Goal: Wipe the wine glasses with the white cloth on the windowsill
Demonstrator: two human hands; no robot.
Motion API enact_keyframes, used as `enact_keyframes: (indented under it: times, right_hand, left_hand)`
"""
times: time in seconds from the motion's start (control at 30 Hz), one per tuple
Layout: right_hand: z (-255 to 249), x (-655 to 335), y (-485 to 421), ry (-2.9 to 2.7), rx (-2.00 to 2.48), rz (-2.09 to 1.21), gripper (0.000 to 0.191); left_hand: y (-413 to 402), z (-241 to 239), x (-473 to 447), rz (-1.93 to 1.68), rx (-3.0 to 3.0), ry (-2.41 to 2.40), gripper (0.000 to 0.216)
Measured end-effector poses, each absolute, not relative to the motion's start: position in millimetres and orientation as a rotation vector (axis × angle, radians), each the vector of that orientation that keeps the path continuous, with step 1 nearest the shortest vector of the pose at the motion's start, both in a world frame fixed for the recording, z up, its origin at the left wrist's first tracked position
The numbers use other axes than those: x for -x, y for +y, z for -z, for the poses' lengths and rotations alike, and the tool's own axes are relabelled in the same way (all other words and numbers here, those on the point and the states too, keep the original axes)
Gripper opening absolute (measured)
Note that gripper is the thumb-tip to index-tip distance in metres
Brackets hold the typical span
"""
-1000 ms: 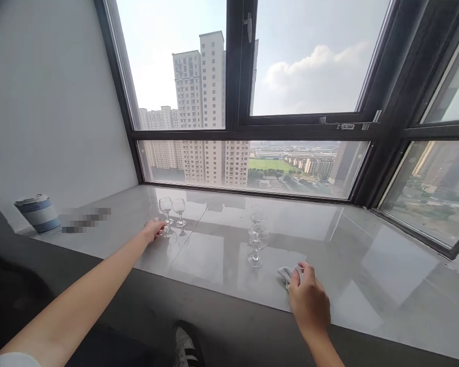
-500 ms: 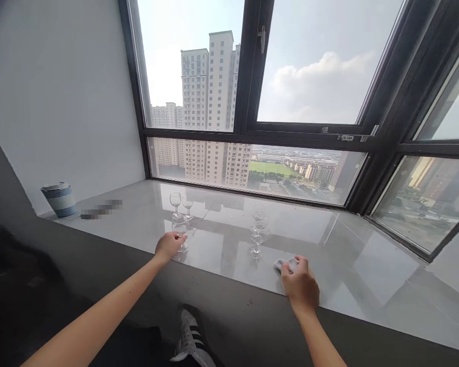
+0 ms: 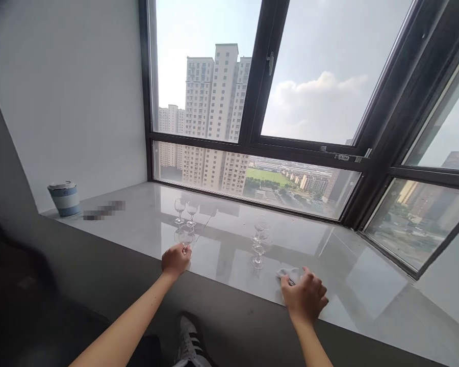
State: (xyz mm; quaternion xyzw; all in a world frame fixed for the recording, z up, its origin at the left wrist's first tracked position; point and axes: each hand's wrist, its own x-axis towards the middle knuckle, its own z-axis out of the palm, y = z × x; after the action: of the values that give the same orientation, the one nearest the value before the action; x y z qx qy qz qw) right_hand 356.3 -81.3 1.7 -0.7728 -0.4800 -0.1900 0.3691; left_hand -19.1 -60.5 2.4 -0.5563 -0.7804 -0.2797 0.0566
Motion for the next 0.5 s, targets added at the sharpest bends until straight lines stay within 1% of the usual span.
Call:
enact_keyframes:
  times: [0.13, 0.27, 0.4, 0.5]
  right_hand:
    - [-4, -357, -82, -1.161, 2.085, 0.316, 0.066]
    - [1, -356, -90, -1.123, 2.088, 0.151, 0.066]
    - [-1, -317, -104, -1.213, 1.726, 0.092, 0.065]
    - [-29, -256, -100, -1.338, 1.374, 0.057, 0.061]
  left_hand:
    - [-62, -1, 20, 0.870, 1.713, -2.335, 0.033]
    - [-62, 2, 21, 0.910, 1.731, -2.304, 0.031]
    - [-61, 5, 21, 0.934, 1.730, -2.282, 0.029]
    - [-60, 6, 22, 0.926, 1.725, -2.278, 0.029]
